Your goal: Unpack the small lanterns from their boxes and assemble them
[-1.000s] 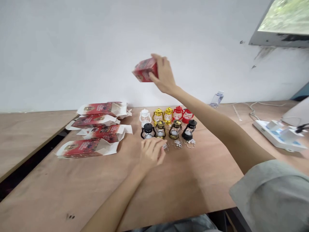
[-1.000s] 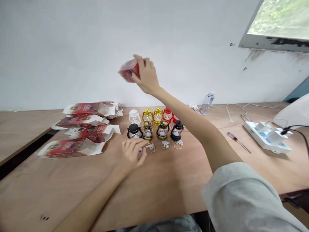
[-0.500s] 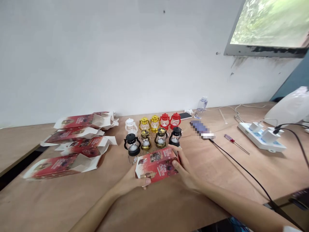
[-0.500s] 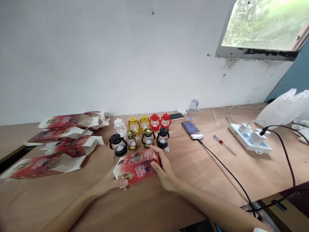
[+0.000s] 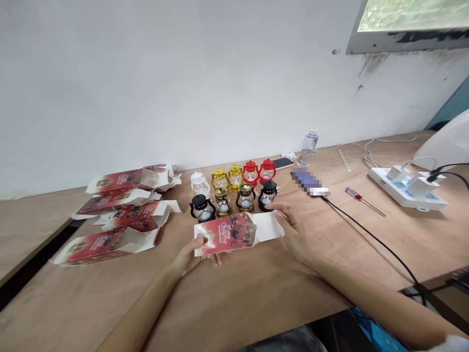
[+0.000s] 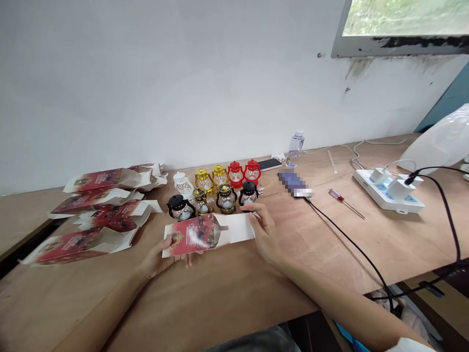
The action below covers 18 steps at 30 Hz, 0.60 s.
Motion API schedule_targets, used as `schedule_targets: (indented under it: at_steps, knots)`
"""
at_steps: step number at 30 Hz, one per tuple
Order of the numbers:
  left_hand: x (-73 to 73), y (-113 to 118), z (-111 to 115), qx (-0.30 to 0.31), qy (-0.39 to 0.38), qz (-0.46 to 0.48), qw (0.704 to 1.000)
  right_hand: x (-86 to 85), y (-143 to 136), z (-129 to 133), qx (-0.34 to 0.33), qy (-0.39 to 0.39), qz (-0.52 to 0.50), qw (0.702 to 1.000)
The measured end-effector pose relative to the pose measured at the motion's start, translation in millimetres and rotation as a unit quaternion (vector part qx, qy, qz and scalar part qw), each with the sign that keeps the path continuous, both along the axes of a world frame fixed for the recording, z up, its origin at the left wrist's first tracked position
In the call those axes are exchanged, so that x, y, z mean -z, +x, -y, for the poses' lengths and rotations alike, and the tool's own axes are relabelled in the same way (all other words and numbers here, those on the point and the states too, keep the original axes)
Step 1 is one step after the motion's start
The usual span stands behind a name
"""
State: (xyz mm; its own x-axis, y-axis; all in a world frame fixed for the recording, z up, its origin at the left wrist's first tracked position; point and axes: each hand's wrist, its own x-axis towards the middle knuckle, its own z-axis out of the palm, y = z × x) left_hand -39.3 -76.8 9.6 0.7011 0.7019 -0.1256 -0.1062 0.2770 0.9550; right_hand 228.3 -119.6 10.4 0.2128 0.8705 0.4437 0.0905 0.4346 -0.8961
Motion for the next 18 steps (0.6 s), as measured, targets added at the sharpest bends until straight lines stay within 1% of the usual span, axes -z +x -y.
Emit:
schedule_targets:
  at_steps: [2, 4, 6, 9, 14, 18]
  knots:
    - [0.7, 0.2, 0.3, -0.005, -0.003, 0.008, 1.000, -2.4, 0.0, 3.0, -0.012, 0.020, 0.057, 0.998]
    - [2.2, 0.0, -0.2, -0.011, -0.004, 0.013, 1.000, -4.0, -0.5, 6.9, -0.049, 0.021, 0.112, 0.992]
    - [3.6, -0.2, -1.1, -0.016, -0.002, 0.018, 1.000, -3.9, -0.9, 9.9, -0.069, 0.019, 0.132, 0.989]
    - [3.8, 0.8, -0.9, -0.038, -0.004, 0.026, 0.999, -1.8, -1.6, 11.4, -0.070, 0.018, 0.103, 0.992]
    - [1.0, 5.3, 6.7, -0.074, -0.028, 0.045, 0.996, -2.4, -5.9, 11.3, -0.070, -0.054, 0.072, 0.993]
    - [-4.0, 8.7, 12.4, -0.075, -0.044, 0.059, 0.995, -5.2, -10.2, 9.2, -0.081, -0.086, 0.052, 0.992]
